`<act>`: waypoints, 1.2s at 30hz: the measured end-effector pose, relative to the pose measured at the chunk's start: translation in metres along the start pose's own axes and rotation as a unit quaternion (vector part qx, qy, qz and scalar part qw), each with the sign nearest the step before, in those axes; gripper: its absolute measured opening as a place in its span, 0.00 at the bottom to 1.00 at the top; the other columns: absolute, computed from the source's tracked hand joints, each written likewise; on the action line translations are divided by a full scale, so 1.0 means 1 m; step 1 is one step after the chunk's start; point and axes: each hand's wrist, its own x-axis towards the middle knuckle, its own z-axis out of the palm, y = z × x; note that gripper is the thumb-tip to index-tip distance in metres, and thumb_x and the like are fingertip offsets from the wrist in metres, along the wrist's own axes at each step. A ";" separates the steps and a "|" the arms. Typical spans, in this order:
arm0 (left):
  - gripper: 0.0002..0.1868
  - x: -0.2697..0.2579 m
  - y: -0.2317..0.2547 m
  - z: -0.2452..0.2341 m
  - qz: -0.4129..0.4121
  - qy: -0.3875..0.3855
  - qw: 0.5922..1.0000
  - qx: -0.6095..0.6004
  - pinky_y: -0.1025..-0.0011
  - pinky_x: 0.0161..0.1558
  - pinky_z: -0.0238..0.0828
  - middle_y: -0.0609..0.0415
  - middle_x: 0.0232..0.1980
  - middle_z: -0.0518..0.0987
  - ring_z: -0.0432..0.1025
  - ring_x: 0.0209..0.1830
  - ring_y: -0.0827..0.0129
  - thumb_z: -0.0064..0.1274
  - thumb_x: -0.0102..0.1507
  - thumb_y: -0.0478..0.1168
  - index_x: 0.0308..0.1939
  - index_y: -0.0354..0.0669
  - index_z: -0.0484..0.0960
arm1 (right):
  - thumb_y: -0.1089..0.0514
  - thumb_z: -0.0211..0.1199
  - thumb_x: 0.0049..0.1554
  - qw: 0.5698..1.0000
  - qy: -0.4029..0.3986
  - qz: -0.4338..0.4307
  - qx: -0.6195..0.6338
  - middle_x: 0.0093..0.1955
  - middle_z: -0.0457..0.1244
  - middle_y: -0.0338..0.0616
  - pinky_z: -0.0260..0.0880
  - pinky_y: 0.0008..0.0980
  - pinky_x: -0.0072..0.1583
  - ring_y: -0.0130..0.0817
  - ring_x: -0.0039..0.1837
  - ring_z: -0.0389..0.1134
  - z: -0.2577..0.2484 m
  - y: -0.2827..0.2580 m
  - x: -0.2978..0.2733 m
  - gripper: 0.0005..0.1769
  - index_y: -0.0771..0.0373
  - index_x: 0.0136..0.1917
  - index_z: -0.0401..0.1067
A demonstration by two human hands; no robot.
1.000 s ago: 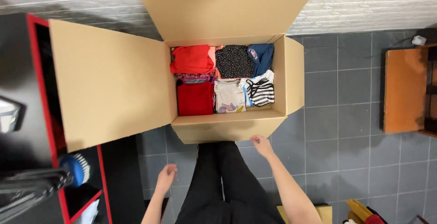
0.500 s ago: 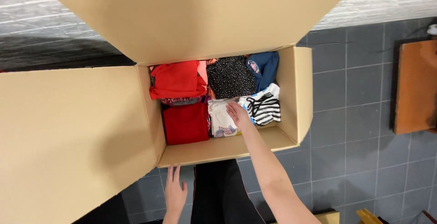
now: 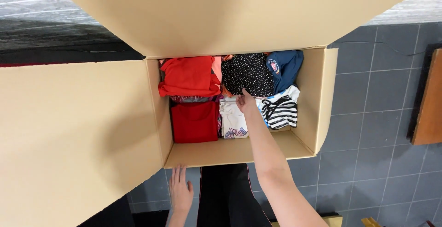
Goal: Taking various clothing items out of a cardboard box and putting them onto hangers at a desk.
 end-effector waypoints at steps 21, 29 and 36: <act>0.38 0.021 0.253 -0.270 -0.006 -0.107 0.709 -0.697 0.46 0.76 0.56 0.37 0.80 0.52 0.51 0.81 0.41 0.43 0.72 0.62 0.78 0.41 0.59 | 0.56 0.70 0.62 0.830 -0.318 -0.219 -0.403 0.53 0.67 0.48 0.74 0.39 0.62 0.40 0.56 0.71 -0.156 0.042 -0.437 0.20 0.69 0.62 0.73; 0.29 -0.091 0.285 -0.391 0.217 0.050 0.855 -0.469 0.53 0.74 0.60 0.40 0.72 0.71 0.62 0.77 0.51 0.50 0.71 0.54 0.69 0.39 0.75 | 0.55 0.53 0.67 0.722 -0.390 -0.509 -0.261 0.75 0.48 0.53 0.53 0.52 0.75 0.48 0.77 0.49 -0.133 0.037 -0.593 0.31 0.59 0.79 0.48; 0.10 -0.139 0.233 -0.406 0.328 0.229 0.793 -0.460 0.57 0.61 0.74 0.45 0.49 0.85 0.78 0.59 0.58 0.57 0.68 0.38 0.52 0.41 0.86 | 0.47 0.75 0.57 0.891 -0.219 -0.373 -0.139 0.76 0.53 0.72 0.56 0.64 0.72 0.61 0.76 0.58 -0.121 0.040 -0.646 0.47 0.64 0.76 0.50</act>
